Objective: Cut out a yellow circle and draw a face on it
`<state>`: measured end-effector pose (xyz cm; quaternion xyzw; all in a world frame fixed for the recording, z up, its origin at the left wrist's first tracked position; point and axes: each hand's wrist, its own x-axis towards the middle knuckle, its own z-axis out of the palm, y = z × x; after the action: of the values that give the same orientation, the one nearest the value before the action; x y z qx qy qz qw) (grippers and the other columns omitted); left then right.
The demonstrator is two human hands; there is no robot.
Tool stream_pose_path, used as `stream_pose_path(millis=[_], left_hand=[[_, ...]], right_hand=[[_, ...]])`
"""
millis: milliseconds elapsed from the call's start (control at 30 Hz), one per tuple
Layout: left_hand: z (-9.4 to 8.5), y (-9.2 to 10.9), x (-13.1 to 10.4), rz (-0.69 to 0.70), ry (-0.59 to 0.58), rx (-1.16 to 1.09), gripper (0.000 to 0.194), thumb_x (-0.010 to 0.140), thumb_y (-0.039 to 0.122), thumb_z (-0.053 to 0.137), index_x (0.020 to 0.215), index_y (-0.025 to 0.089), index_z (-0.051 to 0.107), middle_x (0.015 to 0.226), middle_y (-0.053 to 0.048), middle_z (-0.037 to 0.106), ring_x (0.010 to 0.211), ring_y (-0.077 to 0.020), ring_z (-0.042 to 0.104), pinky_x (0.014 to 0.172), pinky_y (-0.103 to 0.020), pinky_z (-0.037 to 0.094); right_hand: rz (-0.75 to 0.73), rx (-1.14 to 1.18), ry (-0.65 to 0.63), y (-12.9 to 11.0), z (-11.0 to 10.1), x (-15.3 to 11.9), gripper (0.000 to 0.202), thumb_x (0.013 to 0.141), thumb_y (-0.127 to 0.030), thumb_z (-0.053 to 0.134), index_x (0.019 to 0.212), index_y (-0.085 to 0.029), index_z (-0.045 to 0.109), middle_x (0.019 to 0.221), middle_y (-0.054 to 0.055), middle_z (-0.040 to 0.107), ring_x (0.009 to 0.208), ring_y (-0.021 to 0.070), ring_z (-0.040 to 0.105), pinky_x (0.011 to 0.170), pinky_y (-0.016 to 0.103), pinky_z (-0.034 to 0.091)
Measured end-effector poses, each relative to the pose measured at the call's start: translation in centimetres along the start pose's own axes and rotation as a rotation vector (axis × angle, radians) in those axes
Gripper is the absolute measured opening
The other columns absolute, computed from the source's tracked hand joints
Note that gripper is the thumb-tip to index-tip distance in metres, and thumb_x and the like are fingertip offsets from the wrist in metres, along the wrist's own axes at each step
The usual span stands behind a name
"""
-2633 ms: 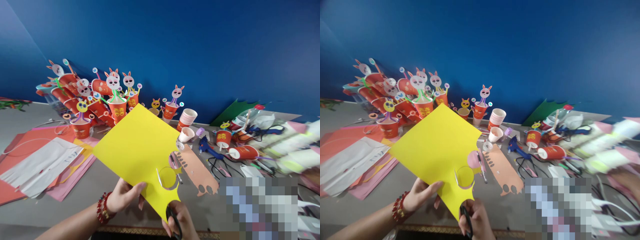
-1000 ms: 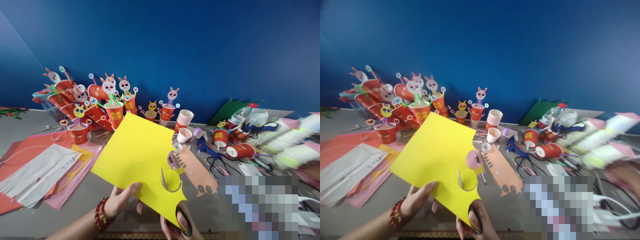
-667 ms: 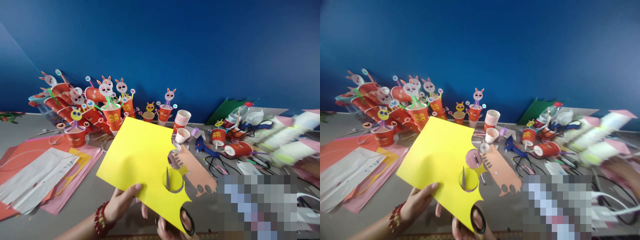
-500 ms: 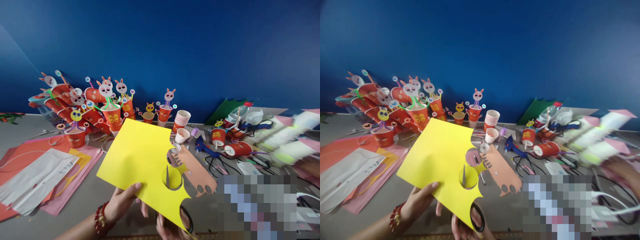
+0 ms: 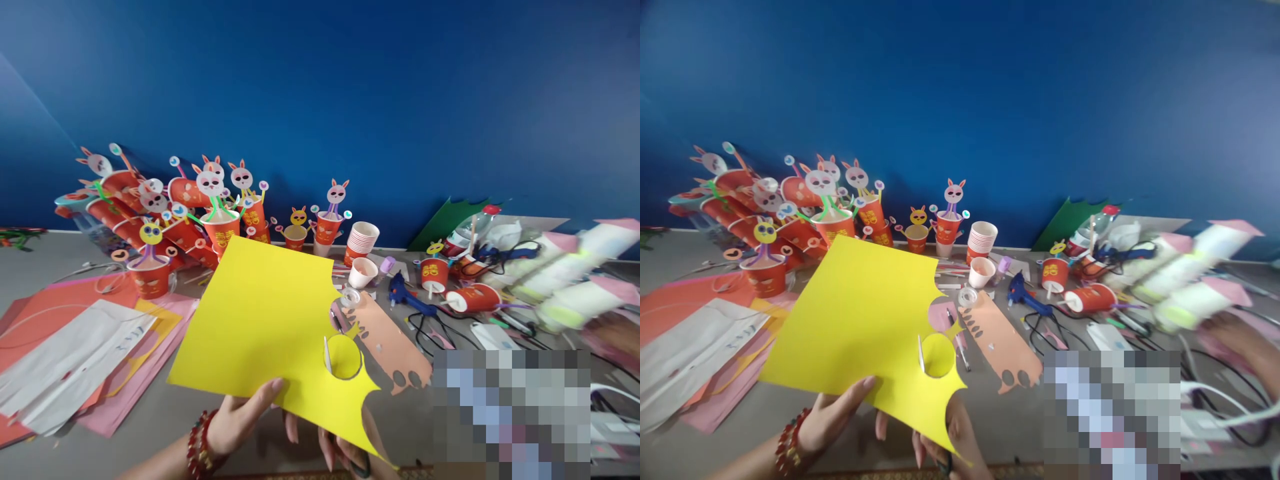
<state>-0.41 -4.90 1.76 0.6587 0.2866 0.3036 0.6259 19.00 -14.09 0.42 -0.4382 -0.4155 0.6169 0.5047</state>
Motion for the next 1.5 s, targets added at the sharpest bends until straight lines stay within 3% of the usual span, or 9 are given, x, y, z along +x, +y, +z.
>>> stream_pose_path(millis=[167,367,633,867,1033,1200,1333,1500], left_hand=[[0.1,1.5,0.2,0.014,-0.021,0.063,0.059,0.103,0.046,0.042,0.066,0.023,0.081,0.068,-0.006,0.074,0.084,-0.0251,0.069,0.105,-0.034,0.044],[-0.3,1.5,0.1,-0.002,-0.117,0.089,0.062,0.105,0.045,0.034,0.072,0.022,0.081,0.075,-0.005,0.076,0.086,-0.0228,0.069,0.106,-0.029,0.041],[-0.5,1.1,0.0,-0.009,-0.078,0.077,0.061,0.105,0.046,0.037,0.066,0.023,0.079,0.069,-0.004,0.075,0.072,-0.0198,0.067,0.100,-0.028,0.044],[-0.4,1.3,0.0,-0.056,-0.090,0.076,0.065,0.105,0.048,0.035,0.065,0.021,0.078,0.063,-0.002,0.073,0.060,-0.0171,0.064,0.097,-0.029,0.046],[-0.3,1.7,0.1,-0.057,-0.087,0.098,0.065,0.105,0.050,0.035,0.063,0.022,0.077,0.067,-0.001,0.074,0.071,-0.0173,0.065,0.105,-0.025,0.040],[-0.3,1.7,-0.1,-0.106,-0.080,0.094,0.064,0.104,0.052,0.035,0.063,0.024,0.077,0.070,-0.002,0.075,0.071,-0.0175,0.067,0.099,-0.023,0.044],[-0.3,1.8,-0.1,-0.118,-0.088,0.094,0.065,0.104,0.053,0.034,0.064,0.023,0.077,0.064,-0.001,0.073,0.063,-0.0171,0.065,0.104,-0.025,0.042],[-0.3,1.6,-0.2,-0.135,-0.092,0.092,0.066,0.103,0.055,0.034,0.066,0.022,0.078,0.067,-0.003,0.074,0.072,-0.0180,0.067,0.109,-0.023,0.038]], right_hand=[[-0.032,-0.040,0.062,0.4,0.1,0.0,0.065,0.071,-0.084,0.063,0.071,-0.020,0.053,0.047,-0.005,0.044,0.043,0.0089,0.034,0.049,0.027,0.030],[-0.055,-0.035,0.076,1.0,-0.2,0.1,0.063,0.072,-0.082,0.064,0.072,-0.021,0.050,0.047,-0.005,0.044,0.041,0.0091,0.035,0.047,0.026,0.030],[-0.054,-0.042,0.056,1.1,-0.8,0.1,0.065,0.068,-0.084,0.065,0.069,-0.022,0.047,0.046,-0.006,0.042,0.040,0.0081,0.032,0.045,0.025,0.026],[0.034,-0.040,0.141,-0.1,-0.6,-0.5,0.059,0.066,-0.075,0.074,0.078,-0.021,0.054,0.049,-0.005,0.045,0.044,0.0101,0.036,0.048,0.027,0.032],[0.052,-0.035,0.189,-0.7,-0.3,-0.7,0.056,0.065,-0.071,0.079,0.079,-0.021,0.057,0.051,-0.004,0.047,0.046,0.0117,0.039,0.050,0.028,0.037],[0.043,-0.021,0.161,-0.4,-0.2,-0.5,0.061,0.064,-0.077,0.075,0.076,-0.019,0.061,0.050,-0.004,0.043,0.045,0.0097,0.035,0.047,0.027,0.033],[0.011,-0.012,0.142,0.1,0.0,-0.1,0.062,0.065,-0.079,0.072,0.069,-0.020,0.056,0.048,-0.005,0.040,0.042,0.0083,0.031,0.045,0.026,0.028],[-0.025,-0.061,0.126,-0.3,0.3,0.3,0.059,0.072,-0.078,0.066,0.062,-0.022,0.049,0.046,-0.006,0.037,0.041,0.0083,0.030,0.044,0.026,0.028]])
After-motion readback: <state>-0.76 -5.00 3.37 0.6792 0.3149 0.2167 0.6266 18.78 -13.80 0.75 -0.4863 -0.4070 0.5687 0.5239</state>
